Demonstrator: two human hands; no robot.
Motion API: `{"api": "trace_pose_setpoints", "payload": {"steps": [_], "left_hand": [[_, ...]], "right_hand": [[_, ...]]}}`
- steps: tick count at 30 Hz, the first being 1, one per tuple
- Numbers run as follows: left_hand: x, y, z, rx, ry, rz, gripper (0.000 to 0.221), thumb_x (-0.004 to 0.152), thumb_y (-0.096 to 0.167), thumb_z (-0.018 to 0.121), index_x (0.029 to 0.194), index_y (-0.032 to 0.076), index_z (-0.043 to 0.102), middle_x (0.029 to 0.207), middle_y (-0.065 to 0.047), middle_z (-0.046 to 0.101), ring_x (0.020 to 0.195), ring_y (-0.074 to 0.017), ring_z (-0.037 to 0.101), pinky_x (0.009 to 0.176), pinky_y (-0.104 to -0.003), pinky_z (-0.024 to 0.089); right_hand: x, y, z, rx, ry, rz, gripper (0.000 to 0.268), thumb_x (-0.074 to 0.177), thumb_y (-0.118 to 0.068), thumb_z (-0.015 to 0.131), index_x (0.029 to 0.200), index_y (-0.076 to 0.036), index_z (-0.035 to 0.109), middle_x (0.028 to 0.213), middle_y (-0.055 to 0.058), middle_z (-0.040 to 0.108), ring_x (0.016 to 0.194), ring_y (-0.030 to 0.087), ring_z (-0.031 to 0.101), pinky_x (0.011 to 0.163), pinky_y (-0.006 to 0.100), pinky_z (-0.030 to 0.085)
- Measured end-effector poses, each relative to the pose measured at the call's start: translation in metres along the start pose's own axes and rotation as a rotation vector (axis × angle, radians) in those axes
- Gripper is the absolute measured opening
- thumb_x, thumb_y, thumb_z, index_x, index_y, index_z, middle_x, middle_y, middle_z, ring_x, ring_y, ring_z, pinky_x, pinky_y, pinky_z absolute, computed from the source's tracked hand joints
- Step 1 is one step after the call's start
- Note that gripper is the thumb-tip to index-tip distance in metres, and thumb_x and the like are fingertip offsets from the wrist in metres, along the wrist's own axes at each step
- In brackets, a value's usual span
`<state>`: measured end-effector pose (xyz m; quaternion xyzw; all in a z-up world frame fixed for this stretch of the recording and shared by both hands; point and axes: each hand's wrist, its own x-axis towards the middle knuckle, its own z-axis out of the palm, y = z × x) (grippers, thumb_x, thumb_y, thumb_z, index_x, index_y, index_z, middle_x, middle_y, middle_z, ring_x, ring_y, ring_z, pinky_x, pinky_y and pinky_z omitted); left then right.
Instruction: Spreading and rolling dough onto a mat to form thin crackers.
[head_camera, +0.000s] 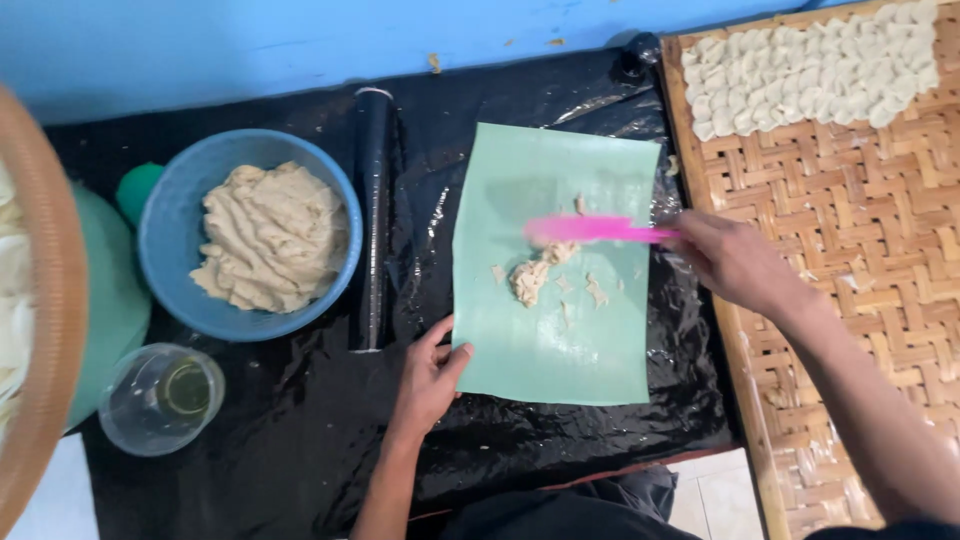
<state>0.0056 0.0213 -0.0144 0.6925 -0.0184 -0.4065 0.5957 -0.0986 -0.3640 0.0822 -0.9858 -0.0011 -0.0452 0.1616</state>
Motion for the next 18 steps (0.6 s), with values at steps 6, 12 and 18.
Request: {"api": "trace_pose_setpoints", "payload": {"steps": [6,12,18], "left_hand": [[0.004,0.002,0.004,0.018,0.025,-0.027,0.050,0.093,0.014,0.065,0.142,0.008,0.057,0.085,-0.005,0.078,0.059,-0.0054,0.061,0.045,-0.026,0.048],[0.001,0.000,0.007,0.033,0.059,-0.025,0.048,0.093,0.014,0.065,0.140,0.007,0.060,0.083,-0.004,0.077,0.058,-0.0048,0.058,0.045,-0.026,0.047],[0.001,0.004,0.012,-0.065,0.052,-0.028,0.045,0.095,0.011,0.063,0.140,0.005,0.061,0.079,-0.004,0.073,0.053,-0.0045,0.053,0.043,-0.024,0.041]], "right_hand": [[-0.041,0.014,0.020,-0.022,0.100,0.519,0.024,0.105,-0.016,0.062,0.127,-0.006,0.062,0.088,0.021,0.071,0.077,0.042,0.069,0.066,0.052,0.052],[-0.059,-0.027,0.067,0.195,0.097,0.238,0.020,0.097,-0.011,0.064,0.117,-0.007,0.063,0.088,0.021,0.071,0.081,0.042,0.069,0.065,0.049,0.055],[-0.101,-0.042,0.044,0.122,0.164,0.687,0.025,0.103,-0.009,0.060,0.127,-0.007,0.063,0.073,0.021,0.066,0.065,0.040,0.068,0.058,0.049,0.051]]}}
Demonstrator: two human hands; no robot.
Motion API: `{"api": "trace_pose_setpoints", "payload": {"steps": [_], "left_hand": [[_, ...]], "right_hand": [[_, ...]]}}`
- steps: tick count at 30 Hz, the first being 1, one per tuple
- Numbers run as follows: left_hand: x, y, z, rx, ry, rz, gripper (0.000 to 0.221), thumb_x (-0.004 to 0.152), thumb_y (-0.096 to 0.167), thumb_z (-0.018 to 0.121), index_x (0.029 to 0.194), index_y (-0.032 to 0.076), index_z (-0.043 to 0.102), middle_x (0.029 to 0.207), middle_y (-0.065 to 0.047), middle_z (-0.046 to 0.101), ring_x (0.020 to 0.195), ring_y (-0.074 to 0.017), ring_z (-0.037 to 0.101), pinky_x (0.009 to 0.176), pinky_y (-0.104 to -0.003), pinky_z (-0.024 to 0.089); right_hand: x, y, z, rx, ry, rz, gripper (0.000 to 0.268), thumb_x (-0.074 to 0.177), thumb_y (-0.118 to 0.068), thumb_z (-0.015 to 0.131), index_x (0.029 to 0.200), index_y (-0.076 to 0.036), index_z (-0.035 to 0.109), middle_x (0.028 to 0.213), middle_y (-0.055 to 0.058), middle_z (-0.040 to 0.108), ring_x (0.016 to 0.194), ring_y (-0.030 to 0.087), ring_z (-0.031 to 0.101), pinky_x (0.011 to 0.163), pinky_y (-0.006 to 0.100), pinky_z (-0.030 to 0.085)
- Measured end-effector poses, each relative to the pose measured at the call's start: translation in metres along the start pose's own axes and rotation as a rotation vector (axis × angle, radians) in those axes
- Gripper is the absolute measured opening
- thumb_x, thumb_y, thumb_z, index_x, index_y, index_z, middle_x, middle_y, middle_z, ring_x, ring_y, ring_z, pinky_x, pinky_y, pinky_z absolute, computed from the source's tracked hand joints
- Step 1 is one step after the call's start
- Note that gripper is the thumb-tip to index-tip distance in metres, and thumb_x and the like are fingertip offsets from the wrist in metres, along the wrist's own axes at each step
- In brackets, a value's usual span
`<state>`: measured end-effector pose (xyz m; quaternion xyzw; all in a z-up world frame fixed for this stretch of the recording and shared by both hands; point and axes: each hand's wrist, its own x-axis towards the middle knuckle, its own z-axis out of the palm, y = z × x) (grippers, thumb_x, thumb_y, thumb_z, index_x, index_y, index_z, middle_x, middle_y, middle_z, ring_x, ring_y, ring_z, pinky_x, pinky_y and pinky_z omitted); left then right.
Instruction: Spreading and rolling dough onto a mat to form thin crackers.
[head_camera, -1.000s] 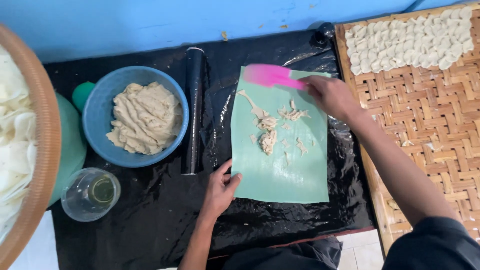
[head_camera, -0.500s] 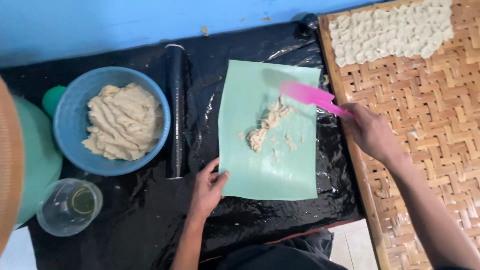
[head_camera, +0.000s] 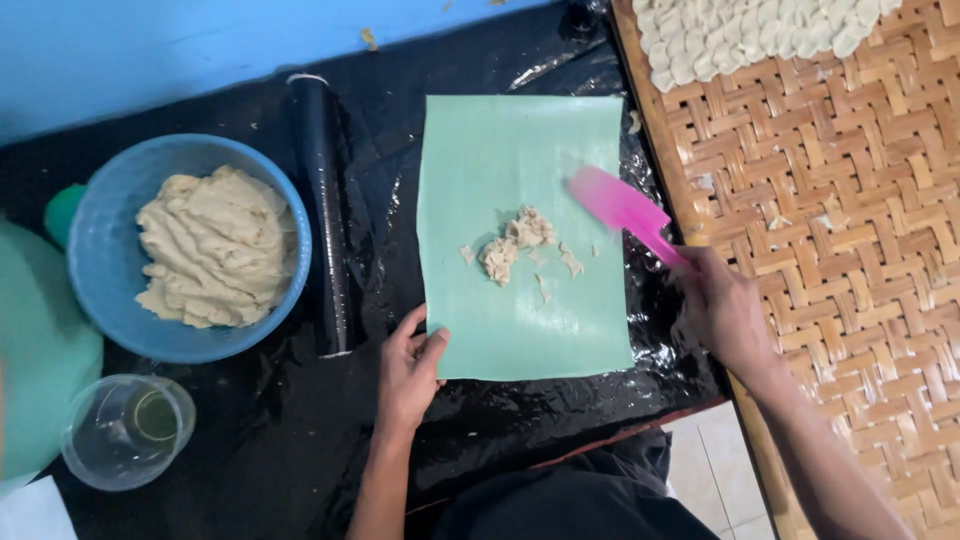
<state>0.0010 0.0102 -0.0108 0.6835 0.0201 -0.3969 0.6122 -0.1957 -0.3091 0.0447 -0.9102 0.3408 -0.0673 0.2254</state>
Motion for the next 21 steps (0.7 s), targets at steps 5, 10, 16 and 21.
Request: {"api": "trace_pose_setpoints", "payload": {"steps": [5,10,16,21], "left_hand": [[0.002,0.004,0.007,0.023,0.014,-0.050,0.045,0.096,0.012,0.062,0.140,0.006,0.059,0.077,-0.003,0.072,0.052,-0.0040,0.052,0.043,-0.025,0.041],[0.000,0.003,0.010,0.027,0.012,-0.049,0.046,0.096,0.013,0.061,0.142,0.005,0.057,0.076,-0.003,0.072,0.053,-0.0036,0.053,0.044,-0.024,0.043],[-0.003,0.003,0.007,0.070,0.031,-0.048,0.046,0.097,0.013,0.061,0.142,0.006,0.057,0.076,-0.003,0.071,0.055,-0.0030,0.054,0.044,-0.024,0.045],[0.000,-0.005,0.009,0.001,0.001,-0.010,0.047,0.097,0.012,0.061,0.143,0.005,0.056,0.075,-0.003,0.072,0.053,-0.0049,0.055,0.043,-0.024,0.044]], "right_hand": [[-0.058,0.020,0.028,-0.025,0.067,0.123,0.021,0.101,-0.011,0.062,0.121,-0.006,0.063,0.079,0.020,0.069,0.062,0.038,0.069,0.052,0.047,0.050],[-0.098,0.001,0.057,0.127,-0.008,0.014,0.015,0.098,-0.015,0.062,0.111,-0.007,0.063,0.082,0.017,0.073,0.070,0.035,0.073,0.053,0.041,0.056],[-0.074,-0.039,0.019,0.042,0.097,0.291,0.017,0.102,-0.015,0.064,0.115,-0.005,0.064,0.071,0.020,0.069,0.056,0.036,0.068,0.053,0.045,0.050],[-0.089,-0.027,0.046,0.057,0.056,0.090,0.012,0.100,-0.014,0.063,0.104,-0.003,0.062,0.083,0.020,0.071,0.065,0.035,0.072,0.051,0.045,0.052]]}}
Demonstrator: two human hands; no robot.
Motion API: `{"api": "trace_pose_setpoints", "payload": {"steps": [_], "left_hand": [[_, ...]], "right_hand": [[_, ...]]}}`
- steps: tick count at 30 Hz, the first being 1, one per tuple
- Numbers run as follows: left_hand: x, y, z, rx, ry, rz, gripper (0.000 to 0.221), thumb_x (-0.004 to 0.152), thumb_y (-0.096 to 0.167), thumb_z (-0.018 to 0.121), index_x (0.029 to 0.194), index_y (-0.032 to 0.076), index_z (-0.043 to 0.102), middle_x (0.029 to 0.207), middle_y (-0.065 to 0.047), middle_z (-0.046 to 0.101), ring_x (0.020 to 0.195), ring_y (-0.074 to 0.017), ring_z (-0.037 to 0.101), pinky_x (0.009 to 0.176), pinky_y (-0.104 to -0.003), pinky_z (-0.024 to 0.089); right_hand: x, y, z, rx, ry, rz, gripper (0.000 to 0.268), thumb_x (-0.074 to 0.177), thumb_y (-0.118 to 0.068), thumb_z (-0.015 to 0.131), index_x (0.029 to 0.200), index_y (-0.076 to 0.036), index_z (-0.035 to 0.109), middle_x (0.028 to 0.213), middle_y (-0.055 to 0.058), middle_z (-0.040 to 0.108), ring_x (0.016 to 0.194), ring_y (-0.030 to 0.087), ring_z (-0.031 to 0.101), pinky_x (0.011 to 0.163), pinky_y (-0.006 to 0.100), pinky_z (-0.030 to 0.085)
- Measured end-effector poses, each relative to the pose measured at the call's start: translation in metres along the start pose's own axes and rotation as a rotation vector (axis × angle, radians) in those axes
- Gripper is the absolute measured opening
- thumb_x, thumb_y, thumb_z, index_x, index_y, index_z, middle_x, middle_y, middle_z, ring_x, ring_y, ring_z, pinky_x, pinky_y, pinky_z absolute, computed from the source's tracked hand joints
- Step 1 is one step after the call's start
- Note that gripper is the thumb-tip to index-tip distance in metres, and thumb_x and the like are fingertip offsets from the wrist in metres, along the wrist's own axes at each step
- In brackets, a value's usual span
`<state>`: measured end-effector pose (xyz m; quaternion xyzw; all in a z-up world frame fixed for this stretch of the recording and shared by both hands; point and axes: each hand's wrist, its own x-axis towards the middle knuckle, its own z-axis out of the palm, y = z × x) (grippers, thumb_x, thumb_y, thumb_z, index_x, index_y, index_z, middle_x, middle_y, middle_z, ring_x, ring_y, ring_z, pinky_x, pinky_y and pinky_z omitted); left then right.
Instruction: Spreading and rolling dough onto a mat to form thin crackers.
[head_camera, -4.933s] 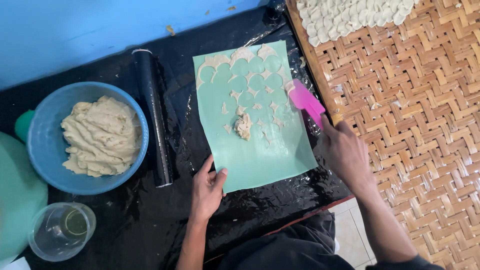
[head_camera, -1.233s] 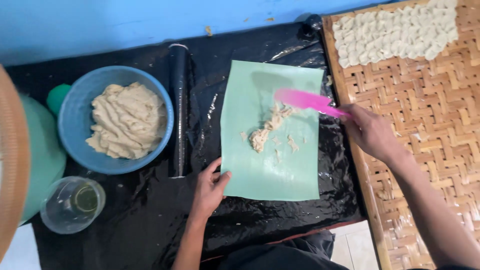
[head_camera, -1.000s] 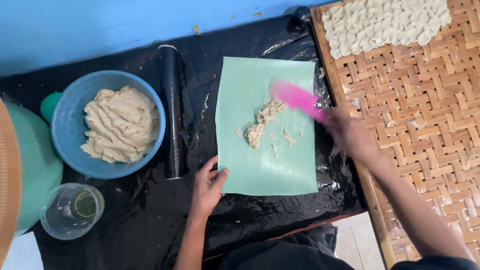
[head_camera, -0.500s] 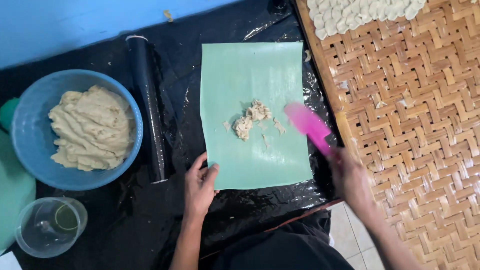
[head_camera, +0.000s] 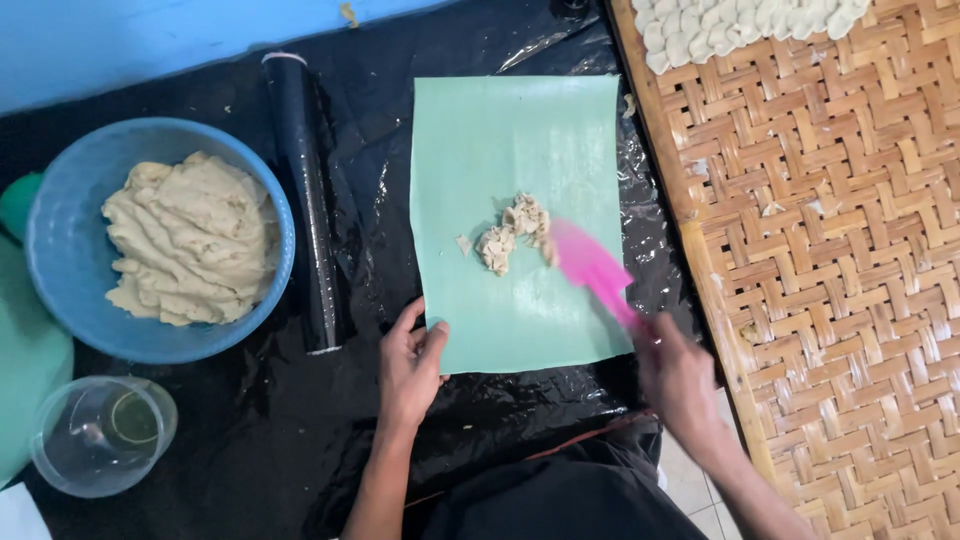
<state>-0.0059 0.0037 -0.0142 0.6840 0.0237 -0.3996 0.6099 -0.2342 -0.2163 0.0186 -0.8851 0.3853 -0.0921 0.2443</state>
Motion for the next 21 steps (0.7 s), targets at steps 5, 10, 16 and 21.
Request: {"api": "trace_pose_setpoints", "payload": {"steps": [5,10,16,21], "left_hand": [[-0.001,-0.002,0.000,0.011,-0.005,0.026,0.047,0.097,0.012,0.061,0.143,0.004,0.057,0.076,-0.004,0.072,0.054,-0.0038,0.056,0.044,-0.024,0.045],[-0.006,0.003,-0.001,0.036,0.002,0.015,0.047,0.097,0.012,0.061,0.142,0.004,0.057,0.078,-0.004,0.074,0.053,-0.0041,0.055,0.043,-0.025,0.044],[-0.008,0.002,0.001,0.058,0.031,-0.002,0.049,0.096,0.012,0.060,0.144,0.006,0.054,0.078,-0.004,0.075,0.053,-0.0047,0.057,0.042,-0.025,0.046],[-0.009,0.000,0.001,0.053,0.027,0.010,0.046,0.095,0.013,0.062,0.141,0.006,0.058,0.079,-0.004,0.074,0.055,-0.0038,0.057,0.043,-0.024,0.046]], "right_hand": [[0.003,-0.006,-0.002,0.162,-0.172,0.134,0.017,0.099,-0.018,0.065,0.107,-0.004,0.064,0.074,0.017,0.072,0.069,0.031,0.072,0.057,0.040,0.054],[0.012,-0.014,-0.013,0.292,-0.159,0.247,0.020,0.101,-0.021,0.062,0.108,-0.003,0.065,0.073,0.014,0.071,0.068,0.020,0.068,0.060,0.033,0.052],[0.026,-0.057,0.000,-0.035,0.064,-0.206,0.034,0.101,-0.006,0.059,0.134,-0.007,0.064,0.094,0.018,0.068,0.074,0.030,0.066,0.062,0.043,0.053],[0.013,-0.037,0.018,-0.295,-0.132,-0.423,0.071,0.085,0.012,0.049,0.152,-0.012,0.051,0.098,0.019,0.068,0.079,0.031,0.068,0.057,0.037,0.059]]}}
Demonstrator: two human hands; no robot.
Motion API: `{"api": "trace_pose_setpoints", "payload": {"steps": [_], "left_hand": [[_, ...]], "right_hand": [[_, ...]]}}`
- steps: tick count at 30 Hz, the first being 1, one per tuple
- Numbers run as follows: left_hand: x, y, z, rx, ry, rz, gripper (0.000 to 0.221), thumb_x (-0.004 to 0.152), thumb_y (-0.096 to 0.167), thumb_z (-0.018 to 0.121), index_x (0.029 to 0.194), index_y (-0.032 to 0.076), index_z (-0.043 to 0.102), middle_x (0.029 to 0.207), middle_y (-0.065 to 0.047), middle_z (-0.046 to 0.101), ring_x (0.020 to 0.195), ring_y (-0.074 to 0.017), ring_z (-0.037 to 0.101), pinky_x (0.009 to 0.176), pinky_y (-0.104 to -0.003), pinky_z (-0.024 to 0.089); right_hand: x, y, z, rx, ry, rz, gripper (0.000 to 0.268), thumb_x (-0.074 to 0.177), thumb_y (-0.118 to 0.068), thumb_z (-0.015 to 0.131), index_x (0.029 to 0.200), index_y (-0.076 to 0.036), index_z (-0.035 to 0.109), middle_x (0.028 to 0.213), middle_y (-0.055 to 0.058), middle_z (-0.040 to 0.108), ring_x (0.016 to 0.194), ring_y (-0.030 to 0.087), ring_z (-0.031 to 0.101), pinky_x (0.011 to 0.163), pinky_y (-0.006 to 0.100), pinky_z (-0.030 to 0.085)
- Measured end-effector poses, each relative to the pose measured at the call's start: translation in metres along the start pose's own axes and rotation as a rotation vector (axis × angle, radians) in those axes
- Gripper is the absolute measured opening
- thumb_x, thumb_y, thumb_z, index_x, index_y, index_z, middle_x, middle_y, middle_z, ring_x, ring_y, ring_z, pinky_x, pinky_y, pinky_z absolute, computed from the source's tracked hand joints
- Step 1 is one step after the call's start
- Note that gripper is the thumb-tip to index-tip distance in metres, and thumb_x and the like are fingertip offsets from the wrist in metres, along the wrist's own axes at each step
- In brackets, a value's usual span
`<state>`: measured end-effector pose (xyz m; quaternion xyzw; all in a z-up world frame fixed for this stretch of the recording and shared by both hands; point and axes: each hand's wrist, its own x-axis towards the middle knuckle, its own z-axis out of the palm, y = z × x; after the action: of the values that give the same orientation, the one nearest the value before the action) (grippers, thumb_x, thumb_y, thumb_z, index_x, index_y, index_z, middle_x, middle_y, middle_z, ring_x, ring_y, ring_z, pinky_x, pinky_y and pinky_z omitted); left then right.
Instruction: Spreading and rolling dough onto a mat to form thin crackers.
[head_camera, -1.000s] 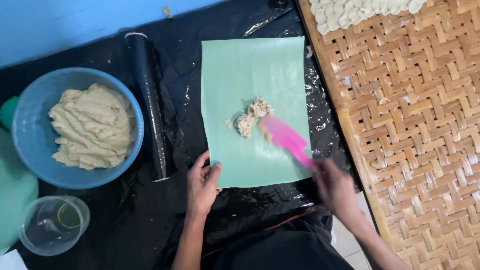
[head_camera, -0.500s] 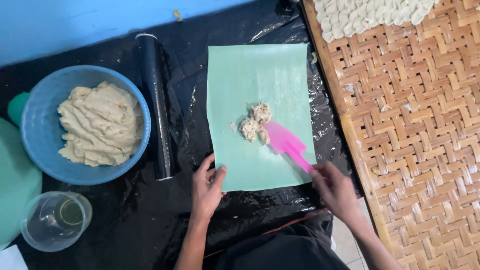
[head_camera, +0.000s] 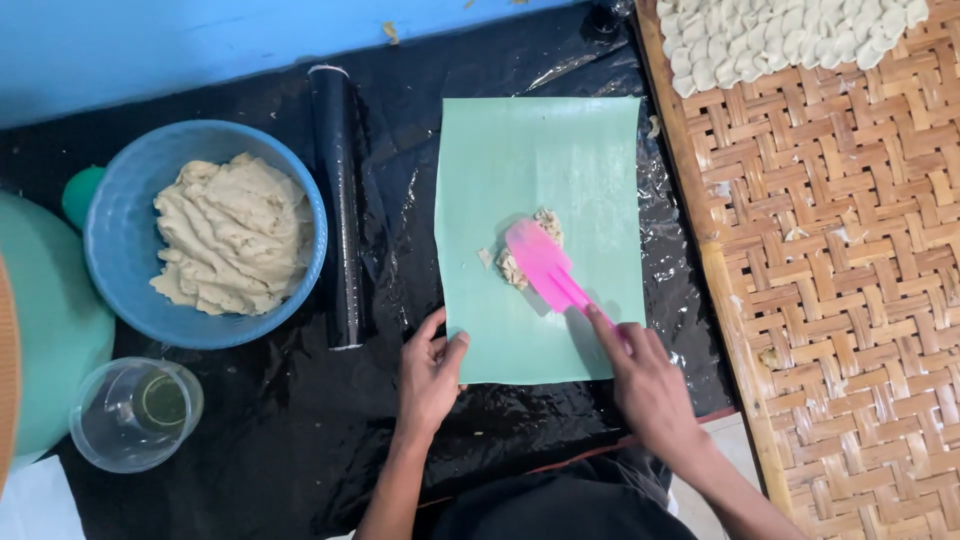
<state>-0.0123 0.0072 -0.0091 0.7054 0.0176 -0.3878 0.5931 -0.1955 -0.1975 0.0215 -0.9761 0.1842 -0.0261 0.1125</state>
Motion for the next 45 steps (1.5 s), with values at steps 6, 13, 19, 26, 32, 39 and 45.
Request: {"api": "trace_pose_setpoints", "payload": {"steps": [6,13,19,26,32,39,45], "left_hand": [[0.002,0.002,0.002,-0.007,0.003,-0.026,0.046,0.095,0.013,0.061,0.141,0.007,0.058,0.081,-0.004,0.076,0.056,-0.0046,0.059,0.043,-0.024,0.047],[0.004,-0.001,0.001,-0.015,0.020,-0.013,0.046,0.095,0.013,0.062,0.140,0.007,0.058,0.082,-0.004,0.075,0.058,-0.0041,0.061,0.044,-0.024,0.048],[0.005,-0.004,0.002,-0.060,0.007,0.055,0.043,0.096,0.013,0.062,0.138,0.005,0.061,0.078,-0.004,0.073,0.054,-0.0045,0.057,0.043,-0.024,0.048],[0.001,0.003,0.004,-0.025,0.013,0.046,0.042,0.097,0.013,0.059,0.139,0.007,0.061,0.075,-0.005,0.072,0.053,-0.0047,0.056,0.042,-0.025,0.049],[0.000,0.004,0.004,-0.042,0.040,0.018,0.041,0.097,0.013,0.060,0.138,0.007,0.062,0.077,-0.004,0.074,0.053,-0.0047,0.058,0.042,-0.025,0.049],[0.002,0.002,0.005,-0.019,0.036,0.051,0.041,0.097,0.013,0.060,0.137,0.007,0.062,0.075,-0.004,0.073,0.050,-0.0047,0.055,0.042,-0.025,0.049],[-0.003,0.006,0.004,-0.069,0.031,0.039,0.040,0.097,0.012,0.059,0.137,0.005,0.063,0.073,-0.003,0.072,0.050,-0.0044,0.055,0.041,-0.024,0.047]], "right_hand": [[0.004,0.034,-0.033,0.371,0.086,0.406,0.042,0.104,-0.010,0.057,0.146,-0.009,0.059,0.084,0.018,0.068,0.065,0.026,0.066,0.063,0.037,0.052],[0.026,0.024,-0.003,0.523,-0.147,0.518,0.044,0.100,-0.016,0.060,0.144,-0.014,0.061,0.075,0.015,0.074,0.061,0.027,0.068,0.057,0.036,0.053],[0.011,-0.016,0.003,0.245,0.019,0.009,0.068,0.090,0.005,0.055,0.155,-0.011,0.045,0.099,0.018,0.064,0.071,0.032,0.064,0.062,0.044,0.055],[0.006,0.003,0.005,-0.016,-0.140,-0.065,0.088,0.079,0.016,0.051,0.161,-0.013,0.033,0.103,0.015,0.060,0.083,0.029,0.065,0.064,0.038,0.061],[0.009,0.000,-0.031,0.054,-0.009,0.017,0.075,0.088,0.008,0.053,0.157,-0.021,0.039,0.099,0.015,0.061,0.077,0.033,0.065,0.066,0.043,0.057],[0.001,-0.015,-0.009,0.028,-0.162,-0.133,0.092,0.071,0.014,0.048,0.158,-0.009,0.032,0.096,0.019,0.057,0.079,0.034,0.065,0.058,0.042,0.059],[0.016,-0.009,-0.052,0.301,-0.031,-0.001,0.063,0.093,0.008,0.050,0.152,-0.011,0.044,0.095,0.018,0.061,0.065,0.032,0.066,0.058,0.044,0.056]]}}
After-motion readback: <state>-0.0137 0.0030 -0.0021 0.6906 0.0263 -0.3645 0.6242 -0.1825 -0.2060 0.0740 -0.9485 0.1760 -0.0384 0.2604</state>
